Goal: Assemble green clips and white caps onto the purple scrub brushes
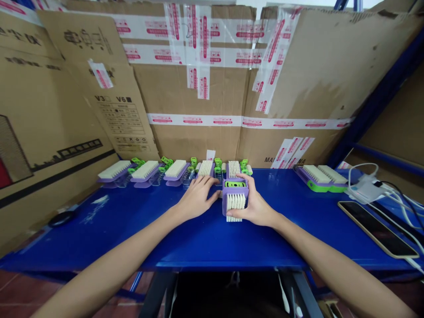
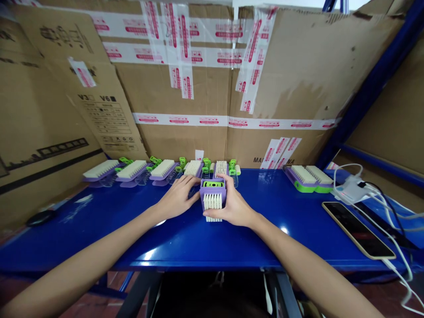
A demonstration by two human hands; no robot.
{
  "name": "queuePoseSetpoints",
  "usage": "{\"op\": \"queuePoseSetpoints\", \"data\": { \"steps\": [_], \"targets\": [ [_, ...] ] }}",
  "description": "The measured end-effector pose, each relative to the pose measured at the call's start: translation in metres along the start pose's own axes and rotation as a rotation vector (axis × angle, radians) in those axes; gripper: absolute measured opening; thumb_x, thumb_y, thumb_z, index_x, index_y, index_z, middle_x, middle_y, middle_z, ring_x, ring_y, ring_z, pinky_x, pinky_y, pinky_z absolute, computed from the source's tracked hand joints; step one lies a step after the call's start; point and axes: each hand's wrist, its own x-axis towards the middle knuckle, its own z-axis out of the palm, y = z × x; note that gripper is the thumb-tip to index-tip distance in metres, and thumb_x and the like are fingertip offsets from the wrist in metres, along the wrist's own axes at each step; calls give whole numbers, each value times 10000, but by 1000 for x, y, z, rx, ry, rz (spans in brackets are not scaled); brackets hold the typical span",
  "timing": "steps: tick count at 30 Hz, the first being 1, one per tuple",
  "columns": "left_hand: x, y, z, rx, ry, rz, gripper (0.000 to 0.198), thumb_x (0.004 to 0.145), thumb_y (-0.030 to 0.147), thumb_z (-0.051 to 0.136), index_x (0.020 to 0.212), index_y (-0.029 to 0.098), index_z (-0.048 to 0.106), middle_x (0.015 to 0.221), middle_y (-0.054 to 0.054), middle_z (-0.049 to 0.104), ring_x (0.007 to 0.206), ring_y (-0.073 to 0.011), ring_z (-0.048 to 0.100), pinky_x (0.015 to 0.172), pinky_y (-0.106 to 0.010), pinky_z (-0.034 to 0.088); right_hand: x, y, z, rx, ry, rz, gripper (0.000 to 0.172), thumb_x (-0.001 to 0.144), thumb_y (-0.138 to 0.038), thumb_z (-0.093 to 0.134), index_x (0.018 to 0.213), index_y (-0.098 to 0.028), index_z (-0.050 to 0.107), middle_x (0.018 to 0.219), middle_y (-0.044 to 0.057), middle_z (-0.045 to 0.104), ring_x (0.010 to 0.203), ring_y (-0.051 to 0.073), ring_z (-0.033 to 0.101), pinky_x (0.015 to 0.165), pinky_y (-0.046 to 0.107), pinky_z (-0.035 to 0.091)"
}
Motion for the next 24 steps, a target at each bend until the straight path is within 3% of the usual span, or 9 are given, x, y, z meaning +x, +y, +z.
{"op": "queuePoseSetpoints", "data": {
  "steps": [5, 8, 14, 24],
  "targets": [
    [-1, 2, -1, -15, -8, 46, 309, 1192, 414, 548, 1395, 212, 665, 1362, -124, 763, 1289, -352, 672, 1090, -570, 546, 0, 4, 1, -74, 1, -38, 1390, 823, -616, 1022, 1803, -308, 86, 1656, 234, 564, 1492, 445, 673, 1267, 701, 538],
    [-2, 2, 0, 1, -32, 77, 340, 1188, 421, 550, 1419, 205, 675, 1373, -139, 753, 1277, -363, 667, 1081, -573, 553, 1, 8, 1, -98, 43, -84, 1342, 893, -697, 934, 1818, -298, 47, 1630, 226, 558, 1491, 444, 658, 1249, 684, 553],
    [-2, 1, 2, 24, -72, 99, 301, 1177, 410, 588, 1352, 212, 734, 1365, -134, 753, 1268, -366, 663, 1053, -556, 557, 5, 5, -2, -48, 148, -128, 936, 1055, -792, 683, 1728, -302, 255, 1415, 162, 644, 1275, 379, 733, 1102, 630, 624],
    [-3, 1, 4, 20, -68, 109, 286, 1166, 386, 588, 1308, 209, 762, 1337, -140, 746, 1238, -359, 647, 1053, -570, 569, 11, -14, -1, -9, 186, -59, 847, 986, -720, 822, 1606, -305, 420, 1318, 123, 729, 1170, 353, 787, 1036, 593, 657]
  ]
}}
